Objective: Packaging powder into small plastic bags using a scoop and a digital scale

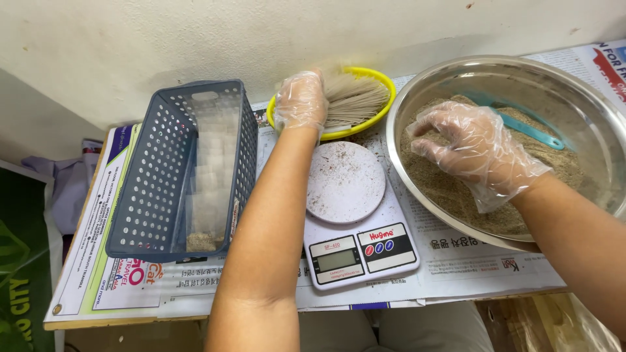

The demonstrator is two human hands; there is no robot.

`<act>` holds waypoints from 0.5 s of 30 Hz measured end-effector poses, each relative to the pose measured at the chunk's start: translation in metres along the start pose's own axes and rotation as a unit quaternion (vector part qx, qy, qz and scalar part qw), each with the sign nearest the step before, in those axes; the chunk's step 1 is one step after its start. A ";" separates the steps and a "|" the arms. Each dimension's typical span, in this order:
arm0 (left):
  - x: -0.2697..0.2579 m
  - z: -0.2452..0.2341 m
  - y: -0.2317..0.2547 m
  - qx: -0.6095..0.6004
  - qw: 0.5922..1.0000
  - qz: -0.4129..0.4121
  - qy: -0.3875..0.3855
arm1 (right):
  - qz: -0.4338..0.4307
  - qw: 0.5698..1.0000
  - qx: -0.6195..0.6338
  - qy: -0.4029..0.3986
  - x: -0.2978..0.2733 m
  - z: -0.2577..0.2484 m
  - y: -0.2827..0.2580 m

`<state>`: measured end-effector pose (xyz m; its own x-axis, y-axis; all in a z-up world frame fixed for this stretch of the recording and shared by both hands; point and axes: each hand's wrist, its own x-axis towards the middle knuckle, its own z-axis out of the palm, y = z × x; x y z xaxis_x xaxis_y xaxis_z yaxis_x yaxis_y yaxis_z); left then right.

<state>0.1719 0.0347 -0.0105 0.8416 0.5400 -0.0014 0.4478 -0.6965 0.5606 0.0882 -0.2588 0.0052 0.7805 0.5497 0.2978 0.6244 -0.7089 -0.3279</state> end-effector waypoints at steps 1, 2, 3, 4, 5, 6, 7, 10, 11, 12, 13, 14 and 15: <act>0.000 -0.001 -0.002 0.087 0.991 0.098 0.004 | -0.002 1.000 0.004 -0.006 0.001 0.000 0.000; -0.001 -0.002 -0.005 0.173 0.966 0.194 0.008 | -0.004 1.000 0.007 -0.011 0.001 0.000 -0.001; -0.002 -0.005 -0.003 0.173 0.966 0.194 0.009 | -0.005 1.000 0.007 -0.011 0.001 0.001 0.001; -0.004 -0.009 -0.001 0.139 0.974 0.177 0.022 | -0.015 1.000 0.008 -0.004 0.001 0.003 0.003; -0.007 -0.012 0.000 0.105 0.981 0.159 0.035 | -0.026 1.000 0.009 0.002 0.000 0.004 0.004; 0.000 -0.009 -0.004 0.105 0.981 0.159 0.035 | -0.026 1.000 0.010 0.002 0.001 0.004 0.003; 0.006 -0.006 -0.009 0.090 0.969 0.216 0.077 | -0.007 1.000 0.008 -0.007 0.001 0.003 0.001; 0.012 -0.004 -0.016 0.065 0.945 0.285 0.148 | 0.012 1.000 -0.006 -0.011 0.000 0.003 0.000; 0.012 -0.004 -0.016 0.056 0.936 0.299 0.176 | 0.011 1.000 -0.019 -0.005 0.000 0.004 0.001; 0.001 -0.013 -0.009 0.056 0.936 0.299 0.177 | 0.011 1.000 -0.019 -0.005 -0.001 -0.002 -0.007; -0.010 -0.021 -0.002 0.042 0.917 0.358 0.169 | 0.023 1.000 0.002 0.017 -0.003 -0.006 -0.015; -0.022 -0.029 0.005 0.028 0.895 0.415 0.161 | 0.036 0.998 0.023 0.038 -0.005 -0.011 -0.022; -0.038 -0.030 0.014 0.028 0.895 0.415 0.160 | 0.037 0.998 0.023 0.037 -0.005 -0.006 -0.014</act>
<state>0.1373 0.0192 0.0224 0.7659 -0.0736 0.6388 -0.2708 -0.9380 0.2166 0.0757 -0.2547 0.0137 0.8209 0.4611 0.3369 0.5675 -0.7243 -0.3917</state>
